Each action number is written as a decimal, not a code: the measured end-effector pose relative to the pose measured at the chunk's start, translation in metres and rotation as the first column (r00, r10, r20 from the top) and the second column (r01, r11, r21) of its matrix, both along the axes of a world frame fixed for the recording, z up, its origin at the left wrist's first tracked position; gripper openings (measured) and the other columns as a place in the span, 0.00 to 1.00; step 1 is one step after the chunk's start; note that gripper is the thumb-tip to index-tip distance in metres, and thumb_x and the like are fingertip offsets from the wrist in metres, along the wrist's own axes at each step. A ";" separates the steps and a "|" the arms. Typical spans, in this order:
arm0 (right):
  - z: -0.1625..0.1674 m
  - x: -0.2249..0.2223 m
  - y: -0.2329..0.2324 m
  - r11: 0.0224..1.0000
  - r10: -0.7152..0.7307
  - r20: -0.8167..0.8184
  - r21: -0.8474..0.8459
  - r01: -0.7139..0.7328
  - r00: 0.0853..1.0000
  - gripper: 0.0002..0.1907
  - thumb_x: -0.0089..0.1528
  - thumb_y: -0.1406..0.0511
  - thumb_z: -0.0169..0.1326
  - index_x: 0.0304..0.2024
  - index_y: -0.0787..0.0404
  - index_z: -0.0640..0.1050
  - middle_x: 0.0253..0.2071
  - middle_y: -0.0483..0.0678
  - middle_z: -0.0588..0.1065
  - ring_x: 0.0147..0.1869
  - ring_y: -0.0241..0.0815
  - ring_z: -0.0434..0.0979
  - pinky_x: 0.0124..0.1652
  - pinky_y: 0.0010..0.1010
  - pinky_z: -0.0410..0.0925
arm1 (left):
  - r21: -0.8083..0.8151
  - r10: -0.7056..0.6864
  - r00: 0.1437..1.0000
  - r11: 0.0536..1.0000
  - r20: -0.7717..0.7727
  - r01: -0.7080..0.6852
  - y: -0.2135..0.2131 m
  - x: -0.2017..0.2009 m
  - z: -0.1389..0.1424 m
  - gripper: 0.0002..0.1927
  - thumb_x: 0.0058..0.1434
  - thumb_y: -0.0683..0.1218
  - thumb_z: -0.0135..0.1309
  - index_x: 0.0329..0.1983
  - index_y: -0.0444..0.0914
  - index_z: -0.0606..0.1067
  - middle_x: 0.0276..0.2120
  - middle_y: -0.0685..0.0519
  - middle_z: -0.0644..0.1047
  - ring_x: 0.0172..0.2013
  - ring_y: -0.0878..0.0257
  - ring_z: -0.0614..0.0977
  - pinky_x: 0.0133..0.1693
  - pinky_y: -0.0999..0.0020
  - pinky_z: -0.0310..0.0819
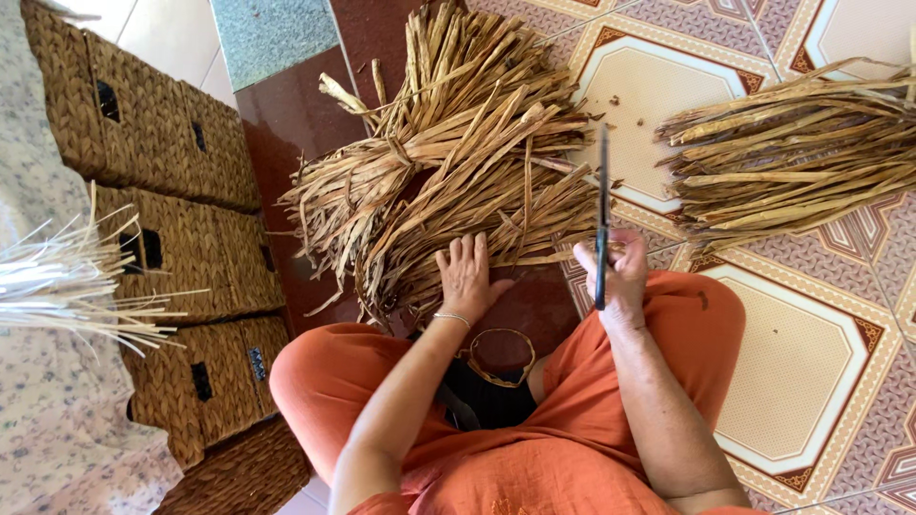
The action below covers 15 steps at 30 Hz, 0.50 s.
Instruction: The person sits on the floor and uses shears to trim bundles of dried plant stalks. They repeatedly gather stalks, cut them to a uniform length, and place the trimmed pieces into a pile.
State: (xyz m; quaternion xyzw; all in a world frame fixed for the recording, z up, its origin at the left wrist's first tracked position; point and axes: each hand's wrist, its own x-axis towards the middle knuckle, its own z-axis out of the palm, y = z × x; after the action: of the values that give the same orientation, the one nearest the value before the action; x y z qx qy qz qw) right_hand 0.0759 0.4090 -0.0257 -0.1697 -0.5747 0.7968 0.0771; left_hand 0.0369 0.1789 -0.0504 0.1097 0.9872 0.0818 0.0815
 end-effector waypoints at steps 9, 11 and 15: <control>-0.004 -0.015 0.008 0.979 -0.153 0.026 -0.134 0.155 0.988 0.26 0.60 0.76 0.62 0.53 0.54 0.64 0.32 0.41 0.69 0.19 0.25 0.61 0.15 0.19 0.55 | -0.049 -0.043 0.993 0.998 0.107 0.048 0.021 0.021 -0.036 0.32 0.52 0.59 0.68 0.52 0.35 0.72 0.50 0.45 0.73 0.56 0.48 0.69 0.63 0.43 0.56; -0.002 -0.015 0.009 0.983 -0.146 0.007 -0.110 0.145 0.989 0.26 0.61 0.76 0.62 0.53 0.54 0.64 0.32 0.42 0.70 0.20 0.25 0.61 0.16 0.18 0.54 | -0.041 -0.097 0.980 0.994 0.173 0.106 0.017 0.019 -0.041 0.25 0.54 0.56 0.66 0.48 0.38 0.75 0.51 0.44 0.74 0.56 0.48 0.68 0.60 0.49 0.60; -0.004 -0.012 0.013 0.979 -0.179 0.014 -0.099 0.180 0.984 0.26 0.60 0.76 0.61 0.53 0.54 0.63 0.32 0.42 0.69 0.20 0.26 0.61 0.16 0.19 0.55 | 0.047 -0.138 0.988 0.990 0.063 0.135 0.005 0.006 -0.046 0.11 0.64 0.51 0.57 0.43 0.40 0.75 0.45 0.44 0.78 0.46 0.49 0.77 0.50 0.53 0.70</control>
State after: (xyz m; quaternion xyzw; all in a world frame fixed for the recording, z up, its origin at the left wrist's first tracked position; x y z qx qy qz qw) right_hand 0.0637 0.4220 -0.0301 -0.2266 -0.5168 0.8138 0.1387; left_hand 0.0427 0.1836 -0.0968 0.1761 0.9722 0.1006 0.1173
